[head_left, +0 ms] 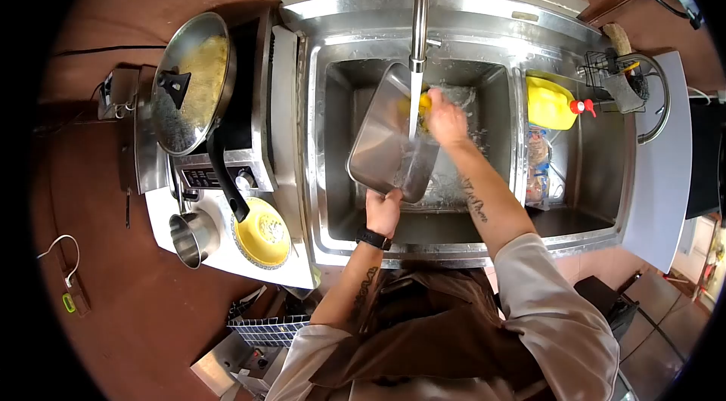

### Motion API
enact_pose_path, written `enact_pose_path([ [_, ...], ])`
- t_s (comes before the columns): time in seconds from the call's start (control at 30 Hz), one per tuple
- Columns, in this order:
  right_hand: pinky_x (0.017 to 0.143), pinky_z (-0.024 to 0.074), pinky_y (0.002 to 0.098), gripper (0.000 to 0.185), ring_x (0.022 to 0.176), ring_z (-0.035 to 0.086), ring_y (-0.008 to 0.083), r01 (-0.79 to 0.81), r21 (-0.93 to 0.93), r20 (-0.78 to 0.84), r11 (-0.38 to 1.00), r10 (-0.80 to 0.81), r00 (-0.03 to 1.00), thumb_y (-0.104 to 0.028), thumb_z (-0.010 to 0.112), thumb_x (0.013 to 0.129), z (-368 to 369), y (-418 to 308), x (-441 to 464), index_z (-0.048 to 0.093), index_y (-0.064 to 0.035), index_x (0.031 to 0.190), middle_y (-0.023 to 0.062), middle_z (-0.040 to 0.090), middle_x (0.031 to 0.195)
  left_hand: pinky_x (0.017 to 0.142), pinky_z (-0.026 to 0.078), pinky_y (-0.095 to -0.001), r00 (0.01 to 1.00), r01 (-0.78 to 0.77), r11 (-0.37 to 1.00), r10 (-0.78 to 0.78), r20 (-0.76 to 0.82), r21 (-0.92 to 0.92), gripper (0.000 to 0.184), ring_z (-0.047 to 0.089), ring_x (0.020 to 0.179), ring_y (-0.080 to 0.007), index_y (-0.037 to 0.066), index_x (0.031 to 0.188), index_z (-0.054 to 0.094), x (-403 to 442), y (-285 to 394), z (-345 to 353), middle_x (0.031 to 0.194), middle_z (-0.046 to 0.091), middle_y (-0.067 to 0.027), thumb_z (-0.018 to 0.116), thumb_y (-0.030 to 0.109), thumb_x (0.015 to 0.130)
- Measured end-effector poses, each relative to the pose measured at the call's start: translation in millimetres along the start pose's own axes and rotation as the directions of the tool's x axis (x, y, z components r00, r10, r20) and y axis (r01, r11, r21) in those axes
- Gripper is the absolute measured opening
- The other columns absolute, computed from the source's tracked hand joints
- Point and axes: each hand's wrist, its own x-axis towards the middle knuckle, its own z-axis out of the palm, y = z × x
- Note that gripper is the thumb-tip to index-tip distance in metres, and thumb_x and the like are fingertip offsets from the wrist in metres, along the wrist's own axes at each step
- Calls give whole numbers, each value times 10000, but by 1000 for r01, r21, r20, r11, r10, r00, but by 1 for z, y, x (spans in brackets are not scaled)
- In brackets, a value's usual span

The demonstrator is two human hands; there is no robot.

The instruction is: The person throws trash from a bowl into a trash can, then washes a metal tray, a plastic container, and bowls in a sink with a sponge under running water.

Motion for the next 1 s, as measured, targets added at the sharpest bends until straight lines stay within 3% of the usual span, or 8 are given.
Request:
enact_pose_path([
  [0.1,752,529,503,290,863,655,418,-14,324,-178,946,75,981,-142,616,861,14,-23,-15,481,-77,1109,196,671,919,501,337,-240,1000,-6,999,5,-19,-44,148,470,597,-66,29,888,577,4,3,6,733,554,16,514,-73,800],
  [0.3,791,526,490,232,883,644,418,134,581,307,803,-369,877,-112,601,878,-3,-46,-63,547,-70,1100,224,655,958,640,436,-245,998,-69,993,68,14,97,298,549,746,-108,-2,1077,569,27,-7,-32,915,610,-24,505,-85,798],
  [0.33,798,527,480,223,899,638,412,153,494,305,856,-335,892,-109,600,880,-2,-42,-62,555,-63,1093,224,649,982,827,463,-275,992,-118,988,121,-22,103,402,586,941,-163,-24,1197,531,30,-18,-34,1063,624,-80,491,-90,802],
  [0.43,837,521,454,218,969,622,381,145,202,200,969,-186,962,-104,597,877,14,-13,-59,580,-37,1084,210,634,1061,966,410,-294,994,-92,995,94,-53,32,506,554,1101,-201,-35,1308,451,13,-18,-26,1201,595,-117,481,-94,806],
  [0.47,860,515,447,231,1006,619,362,102,102,93,990,-111,989,-104,595,873,26,-1,-43,590,-24,1090,195,629,1091,612,458,-242,982,-185,982,186,-43,39,356,574,788,-112,51,1190,515,17,-38,-31,993,602,-33,514,-14,840],
  [0.7,873,502,441,218,985,602,373,208,318,-272,925,-121,955,-119,581,875,28,-47,-7,610,-3,1057,200,624,996,582,501,-284,992,90,992,-96,76,84,369,636,778,-168,23,1177,538,-1,-31,-21,1018,641,-69,532,-19,811],
  [0.83,875,503,440,336,1019,583,371,146,143,-139,979,-126,982,-228,660,849,28,-81,-27,593,32,1052,192,595,1070,607,546,-298,992,110,994,-110,63,-4,374,669,852,-205,10,1186,532,0,-22,-13,1044,644,-93,525,-24,813],
  [1.0,957,458,433,480,1128,543,357,322,494,18,808,-379,925,-119,681,781,15,-91,-83,561,34,1220,188,531,1209,601,575,-307,985,100,992,-111,135,82,460,666,852,-199,32,1284,431,18,-14,-17,1090,613,-83,509,-50,838],
])
